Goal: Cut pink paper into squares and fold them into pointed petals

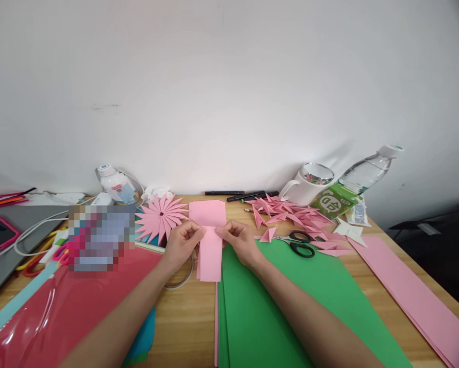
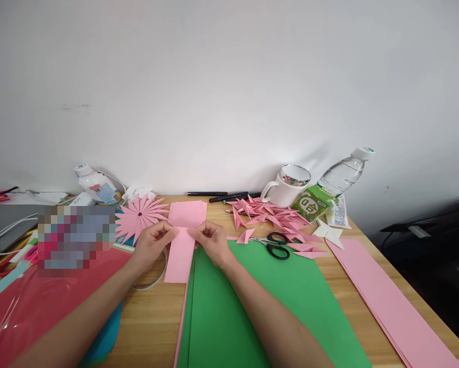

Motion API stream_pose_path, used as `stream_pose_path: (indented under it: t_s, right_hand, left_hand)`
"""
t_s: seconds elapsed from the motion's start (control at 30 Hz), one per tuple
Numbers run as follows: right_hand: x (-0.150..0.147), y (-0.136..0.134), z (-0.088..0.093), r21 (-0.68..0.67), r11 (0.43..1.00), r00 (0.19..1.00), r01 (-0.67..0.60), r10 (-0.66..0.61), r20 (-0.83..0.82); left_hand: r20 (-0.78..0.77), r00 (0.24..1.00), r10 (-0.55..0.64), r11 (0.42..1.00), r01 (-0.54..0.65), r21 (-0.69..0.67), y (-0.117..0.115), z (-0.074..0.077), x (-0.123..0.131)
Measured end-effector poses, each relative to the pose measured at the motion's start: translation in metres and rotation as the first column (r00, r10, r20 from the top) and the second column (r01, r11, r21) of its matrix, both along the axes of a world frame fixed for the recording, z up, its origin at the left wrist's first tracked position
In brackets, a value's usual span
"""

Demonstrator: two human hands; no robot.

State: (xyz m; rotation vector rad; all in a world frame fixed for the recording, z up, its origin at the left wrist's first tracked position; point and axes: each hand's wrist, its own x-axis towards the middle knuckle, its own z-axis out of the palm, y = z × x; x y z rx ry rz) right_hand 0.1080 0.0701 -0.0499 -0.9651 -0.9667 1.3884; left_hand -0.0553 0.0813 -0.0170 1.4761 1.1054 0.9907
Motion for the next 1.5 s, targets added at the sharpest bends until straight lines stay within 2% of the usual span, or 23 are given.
stream_pose_path:
  t_s: [0.17, 0.37, 0.47, 0.57, 0.67, 0.77, 0.9, 0.97, 1.03, 1.2, 1.3, 1.4, 1.5]
  right_hand:
    - [0.001, -0.002, 0.007, -0.037, 0.998, 0.998, -0.055, 0.055, 0.006]
    - [-0.001, -0.009, 0.012, -0.110, 0.943, 0.949, -0.314, 0.315, -0.003]
    - [-0.003, -0.010, 0.010, -0.157, 0.946, 0.956, -0.285, 0.292, 0.021]
    - [-0.001, -0.009, 0.010, -0.174, 0.952, 0.964, -0.251, 0.263, 0.048]
    - [0.008, -0.011, 0.015, -0.177, 0.959, 0.967, -0.221, 0.240, 0.089]
    - [0.027, -0.020, 0.025, -0.191, 0.962, 0.957, -0.197, 0.231, 0.175]
    - [0.056, -0.040, 0.033, -0.214, 0.955, 0.871, -0.207, 0.280, 0.404]
    - [0.067, -0.050, 0.033, -0.174, 0.962, 0.819, -0.210, 0.270, 0.507]
    - [0.076, -0.058, 0.029, -0.111, 0.972, 0.760, -0.209, 0.232, 0.607]
    - [0.087, -0.072, 0.019, 0.003, 0.978, 0.641, -0.207, 0.133, 0.756]
    - [0.090, -0.075, 0.016, 0.063, 0.968, 0.586, -0.243, 0.095, 0.805]
    - [0.092, -0.077, 0.012, 0.177, 0.926, 0.518, -0.333, 0.022, 0.855]
    - [0.092, -0.079, 0.008, 0.202, 0.887, 0.385, -0.416, -0.030, 0.922]
  left_hand:
    - [0.084, 0.996, 0.016, 0.999, -0.013, -0.039, -0.002, -0.003, 0.001]
    - [0.187, 0.974, 0.128, 0.990, -0.112, -0.090, -0.002, -0.004, 0.004]
    - [0.227, 0.959, 0.173, 0.980, -0.144, -0.137, 0.000, -0.004, 0.005]
    - [0.218, 0.961, 0.170, 0.976, -0.134, -0.172, 0.000, -0.001, 0.005]
    - [0.176, 0.978, 0.113, 0.971, -0.071, -0.229, -0.002, 0.004, 0.005]
    - [0.103, 0.995, -0.003, 0.955, 0.033, -0.294, -0.005, 0.009, 0.007]
    - [-0.014, 0.983, -0.181, 0.926, 0.165, -0.341, -0.016, 0.013, 0.018]
    - [-0.127, 0.959, -0.255, 0.921, 0.201, -0.334, -0.023, 0.014, 0.026]
    - [-0.252, 0.927, -0.276, 0.932, 0.194, -0.305, -0.030, 0.013, 0.035]
    - [-0.447, 0.871, -0.204, 0.965, 0.104, -0.240, -0.043, 0.003, 0.051]
    - [-0.571, 0.807, -0.154, 0.981, 0.057, -0.185, -0.048, -0.003, 0.057]
    - [-0.676, 0.730, -0.100, 0.993, 0.030, -0.114, -0.055, -0.006, 0.060]
    - [-0.746, 0.665, -0.042, 0.999, 0.007, -0.050, -0.064, -0.004, 0.061]
